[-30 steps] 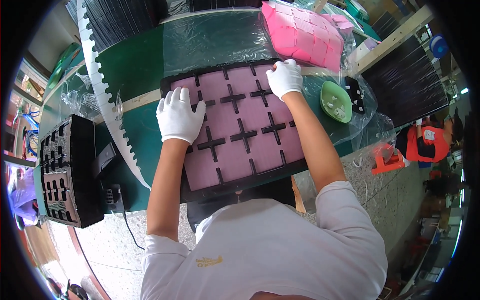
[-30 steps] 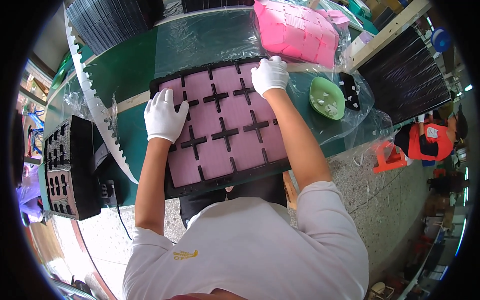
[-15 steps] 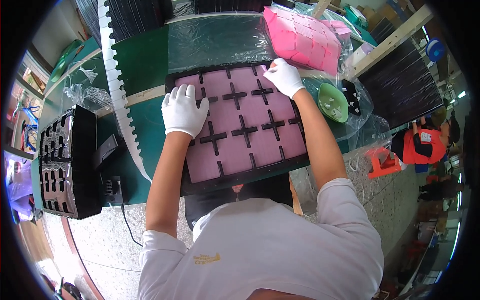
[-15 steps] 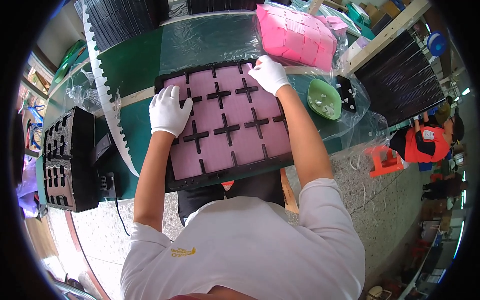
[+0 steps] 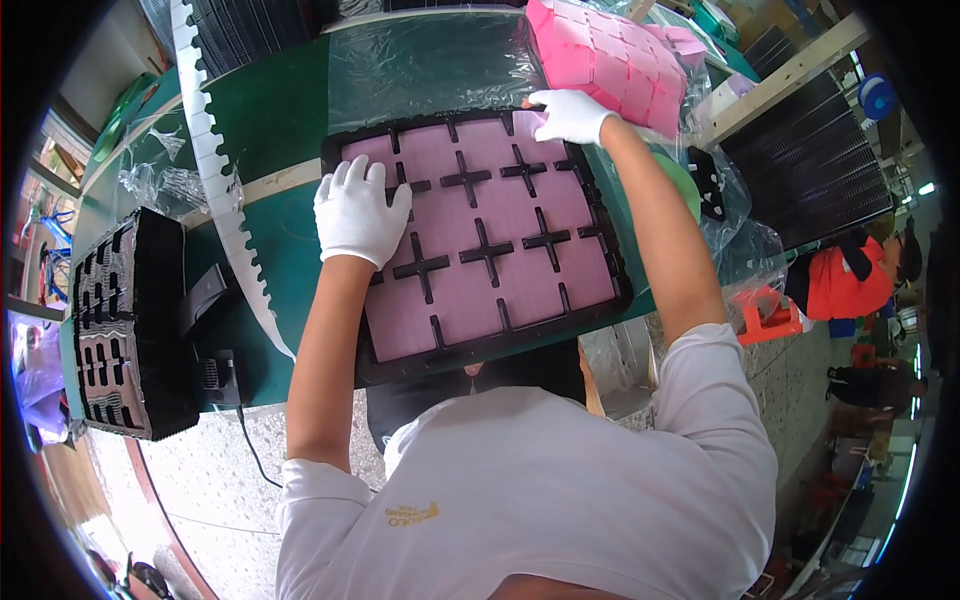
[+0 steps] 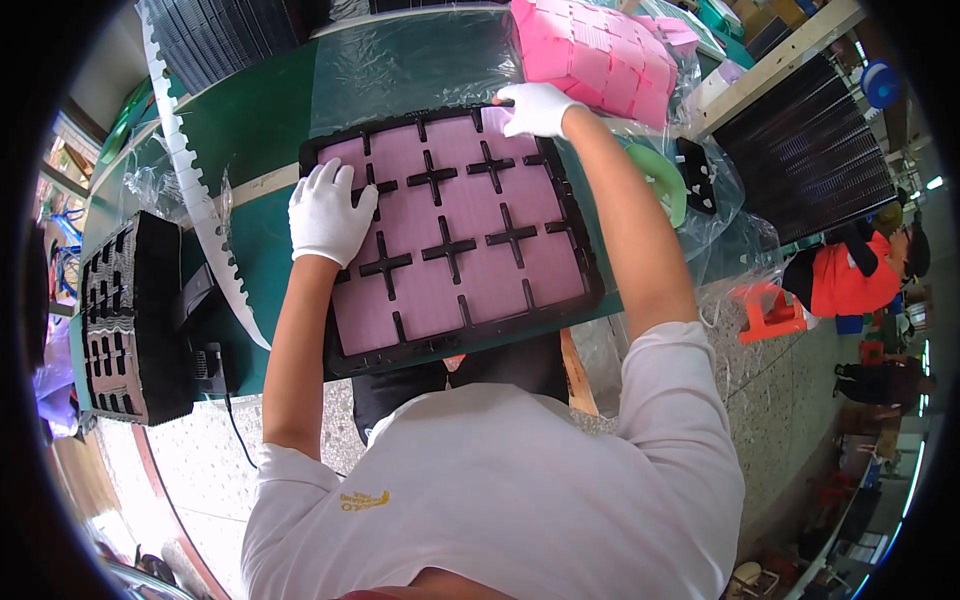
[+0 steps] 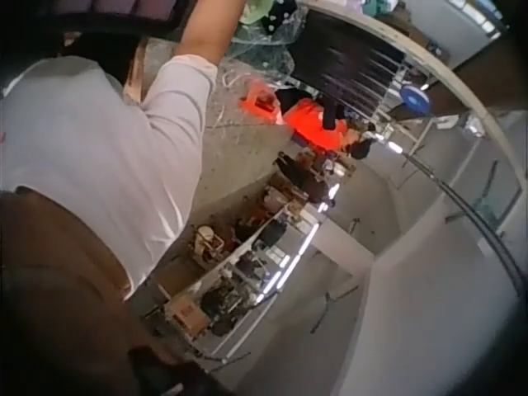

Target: The person assembles foam and paper dividers by hand, then inserts them into plastic trays.

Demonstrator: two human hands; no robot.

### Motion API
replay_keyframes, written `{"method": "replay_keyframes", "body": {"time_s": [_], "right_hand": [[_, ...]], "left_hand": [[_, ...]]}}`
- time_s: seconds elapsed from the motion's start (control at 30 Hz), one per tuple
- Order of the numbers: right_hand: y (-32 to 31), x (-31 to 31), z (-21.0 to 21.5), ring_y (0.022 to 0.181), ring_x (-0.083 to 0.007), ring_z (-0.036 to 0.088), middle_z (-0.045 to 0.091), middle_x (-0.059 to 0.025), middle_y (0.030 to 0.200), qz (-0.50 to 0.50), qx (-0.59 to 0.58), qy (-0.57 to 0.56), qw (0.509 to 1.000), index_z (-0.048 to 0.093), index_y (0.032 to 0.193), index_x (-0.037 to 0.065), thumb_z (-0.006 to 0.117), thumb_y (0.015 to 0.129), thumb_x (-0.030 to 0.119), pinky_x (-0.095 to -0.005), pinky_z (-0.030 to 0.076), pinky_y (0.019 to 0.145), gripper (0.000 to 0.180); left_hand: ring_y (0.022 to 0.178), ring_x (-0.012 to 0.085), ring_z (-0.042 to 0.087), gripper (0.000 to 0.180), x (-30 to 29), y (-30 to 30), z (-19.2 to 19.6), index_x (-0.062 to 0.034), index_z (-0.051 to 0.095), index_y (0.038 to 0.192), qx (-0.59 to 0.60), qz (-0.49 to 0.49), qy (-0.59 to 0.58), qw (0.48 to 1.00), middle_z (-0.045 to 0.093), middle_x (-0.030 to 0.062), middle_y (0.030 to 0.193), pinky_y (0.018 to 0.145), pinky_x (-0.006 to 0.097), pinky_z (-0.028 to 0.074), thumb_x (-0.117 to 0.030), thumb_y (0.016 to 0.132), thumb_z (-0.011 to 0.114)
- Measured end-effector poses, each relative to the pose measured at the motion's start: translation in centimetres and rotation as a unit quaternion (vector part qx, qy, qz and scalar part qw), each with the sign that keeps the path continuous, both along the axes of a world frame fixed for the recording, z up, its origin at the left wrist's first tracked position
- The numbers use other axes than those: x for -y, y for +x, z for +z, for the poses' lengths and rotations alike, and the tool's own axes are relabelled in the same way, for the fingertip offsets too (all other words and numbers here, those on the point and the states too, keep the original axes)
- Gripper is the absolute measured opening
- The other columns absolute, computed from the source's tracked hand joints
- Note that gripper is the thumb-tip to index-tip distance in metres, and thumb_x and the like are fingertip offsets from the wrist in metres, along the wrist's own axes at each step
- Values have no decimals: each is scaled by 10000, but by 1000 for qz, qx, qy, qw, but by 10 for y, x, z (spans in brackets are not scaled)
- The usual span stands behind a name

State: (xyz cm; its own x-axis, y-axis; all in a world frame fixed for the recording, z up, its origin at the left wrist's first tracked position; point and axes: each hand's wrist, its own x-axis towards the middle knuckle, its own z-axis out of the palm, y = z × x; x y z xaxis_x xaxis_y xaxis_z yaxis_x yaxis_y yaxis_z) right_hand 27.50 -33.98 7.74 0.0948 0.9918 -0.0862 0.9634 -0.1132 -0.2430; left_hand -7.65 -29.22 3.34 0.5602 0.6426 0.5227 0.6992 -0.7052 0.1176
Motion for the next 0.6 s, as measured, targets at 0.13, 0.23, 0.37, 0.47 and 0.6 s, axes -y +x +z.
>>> {"method": "replay_keyframes", "body": {"time_s": [0.13,0.23,0.37,0.47,0.6], "right_hand": [[11,1,-6,901,-339,683,728,-156,965,9,17,66,998,750,974,82,673,803,385,-416,531,827,357],[-4,23,-22,848,-336,683,720,-131,876,-10,75,129,989,766,929,144,596,861,358,-419,538,799,282],[-27,44,-48,737,-312,697,699,-104,758,70,161,273,946,718,895,164,559,860,125,-436,555,642,168],[-48,51,-54,719,-302,699,716,-108,894,58,214,221,950,655,930,117,553,848,88,-428,563,634,134],[-54,61,-58,730,-290,705,718,-107,949,71,235,225,943,631,914,101,555,846,74,-423,565,633,106]], "left_hand": [[1003,287,621,285,-1,-4,0,-49,679,873,2,3,2,1000,655,103,1003,933,424,480,-332,835,669],[1071,306,619,314,1,-1,5,-35,685,941,-13,0,-29,999,664,134,1106,975,437,474,-335,848,662],[1151,327,613,358,3,-1,6,-17,689,1025,-31,1,-49,998,662,167,1223,1037,447,455,-333,861,652],[1172,328,607,362,2,-2,6,-13,685,1034,-40,0,-58,998,655,169,1246,1049,444,445,-332,867,646],[1187,327,597,378,2,1,10,-3,665,1069,-57,-5,-60,997,640,177,1270,1066,442,431,-338,898,624]]}}
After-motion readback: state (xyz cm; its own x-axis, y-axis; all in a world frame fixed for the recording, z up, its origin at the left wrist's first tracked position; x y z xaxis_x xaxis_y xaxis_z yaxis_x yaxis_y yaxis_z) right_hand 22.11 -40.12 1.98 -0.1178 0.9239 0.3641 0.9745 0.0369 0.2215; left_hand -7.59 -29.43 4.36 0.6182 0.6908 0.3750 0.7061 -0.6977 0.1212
